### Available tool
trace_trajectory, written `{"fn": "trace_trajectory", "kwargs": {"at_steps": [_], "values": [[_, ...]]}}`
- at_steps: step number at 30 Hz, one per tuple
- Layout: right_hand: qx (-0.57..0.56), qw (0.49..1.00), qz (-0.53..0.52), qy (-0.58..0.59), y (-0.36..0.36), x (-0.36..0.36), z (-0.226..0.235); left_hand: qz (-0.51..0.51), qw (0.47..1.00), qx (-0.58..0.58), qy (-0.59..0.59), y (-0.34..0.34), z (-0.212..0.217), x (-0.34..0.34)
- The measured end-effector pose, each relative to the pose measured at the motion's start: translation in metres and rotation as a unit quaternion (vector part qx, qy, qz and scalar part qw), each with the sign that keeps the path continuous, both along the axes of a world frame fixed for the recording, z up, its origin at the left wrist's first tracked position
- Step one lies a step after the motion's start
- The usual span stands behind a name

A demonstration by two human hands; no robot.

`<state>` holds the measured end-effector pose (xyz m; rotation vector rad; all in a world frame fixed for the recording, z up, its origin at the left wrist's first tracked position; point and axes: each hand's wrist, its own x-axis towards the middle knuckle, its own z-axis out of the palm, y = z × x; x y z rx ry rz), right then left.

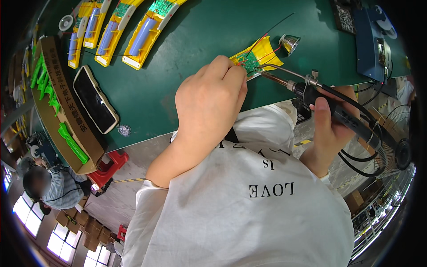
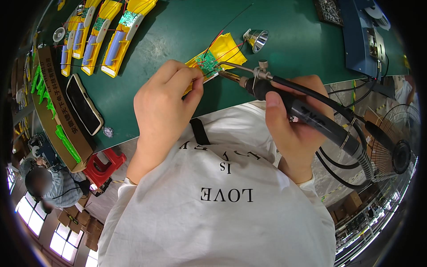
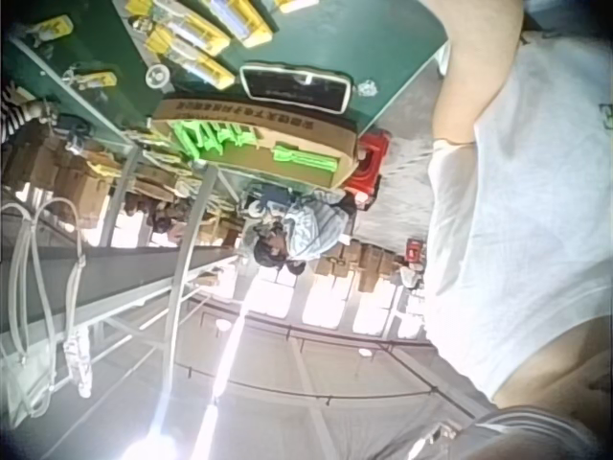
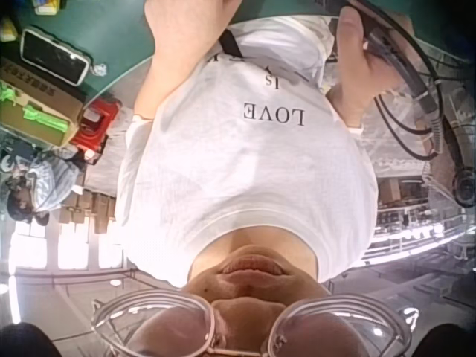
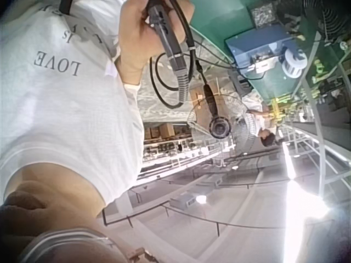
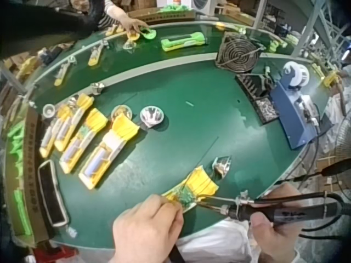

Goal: The person solders internal wires to a circuit board and assembles components including a battery and a reflector into a flashlight housing, using a soldering iron.

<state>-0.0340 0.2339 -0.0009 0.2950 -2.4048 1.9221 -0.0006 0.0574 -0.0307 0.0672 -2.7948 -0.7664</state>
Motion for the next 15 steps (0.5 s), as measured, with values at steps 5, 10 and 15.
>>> {"fn": "trace_trajectory", "kwargs": {"at_steps": [5,10,15], "values": [[-0.008,1.000,0.004,-0.001,-0.0012,-0.0009,0.0005,-0.003,1.000,0.000,0.001,-0.0003,-0.0003,-0.0001],[0.006,1.000,0.003,0.008,0.0004,-0.0014,0.0011,-0.002,1.000,0.007,-0.002,0.0000,-0.0001,0.0005],[0.008,1.000,-0.001,0.013,-0.0001,-0.0018,0.0014,-0.006,1.000,0.011,-0.014,-0.0012,0.0014,0.0006]]}}
